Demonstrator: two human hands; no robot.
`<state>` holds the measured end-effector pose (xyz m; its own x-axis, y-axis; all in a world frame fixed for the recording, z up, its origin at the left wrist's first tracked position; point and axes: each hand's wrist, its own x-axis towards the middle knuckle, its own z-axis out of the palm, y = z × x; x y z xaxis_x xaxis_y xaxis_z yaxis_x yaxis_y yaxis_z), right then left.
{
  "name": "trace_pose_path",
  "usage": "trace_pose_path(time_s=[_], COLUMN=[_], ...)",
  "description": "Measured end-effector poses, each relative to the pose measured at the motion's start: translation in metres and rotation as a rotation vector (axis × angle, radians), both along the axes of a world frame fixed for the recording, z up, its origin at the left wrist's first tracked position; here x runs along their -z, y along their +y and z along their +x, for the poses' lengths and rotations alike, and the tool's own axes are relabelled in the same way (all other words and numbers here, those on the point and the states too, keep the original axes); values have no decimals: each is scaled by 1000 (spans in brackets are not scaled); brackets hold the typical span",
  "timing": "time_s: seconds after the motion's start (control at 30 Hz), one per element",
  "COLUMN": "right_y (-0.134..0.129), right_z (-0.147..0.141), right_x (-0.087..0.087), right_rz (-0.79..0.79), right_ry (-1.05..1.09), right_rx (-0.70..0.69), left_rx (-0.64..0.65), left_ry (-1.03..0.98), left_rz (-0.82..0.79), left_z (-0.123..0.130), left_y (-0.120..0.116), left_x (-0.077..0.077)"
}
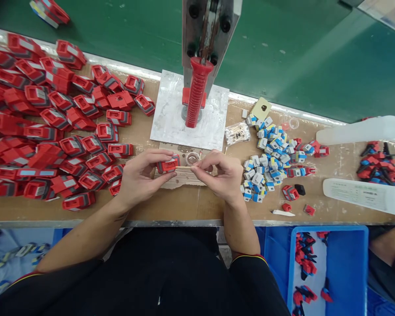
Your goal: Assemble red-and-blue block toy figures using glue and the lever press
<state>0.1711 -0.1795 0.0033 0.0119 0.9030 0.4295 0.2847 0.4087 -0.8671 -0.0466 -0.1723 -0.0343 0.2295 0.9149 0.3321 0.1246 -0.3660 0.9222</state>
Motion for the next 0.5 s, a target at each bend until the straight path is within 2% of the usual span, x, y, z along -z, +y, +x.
trace_pose_path(time_s=[0.2, 0.3, 0.4, 0.47, 0.5], right_y=[2, 4, 6, 8, 8], right_z=[18, 25, 25, 32, 41], right_x=[-3, -2, 2, 3, 2], right_rz=[109, 70, -15, -25, -20], right_ry=[51, -175, -426, -462, -452], right_rx=[35, -10, -172, -226, -188], left_rx=[-16, -23, -47, -76, -88], left_ry=[-39, -38, -77, -126, -150], left_rz=[21, -10, -39, -68, -91], left_z=[-1, -2, -3, -4, -4], left_y=[0, 1, 2, 3, 4], left_x=[2, 3, 5, 8, 10])
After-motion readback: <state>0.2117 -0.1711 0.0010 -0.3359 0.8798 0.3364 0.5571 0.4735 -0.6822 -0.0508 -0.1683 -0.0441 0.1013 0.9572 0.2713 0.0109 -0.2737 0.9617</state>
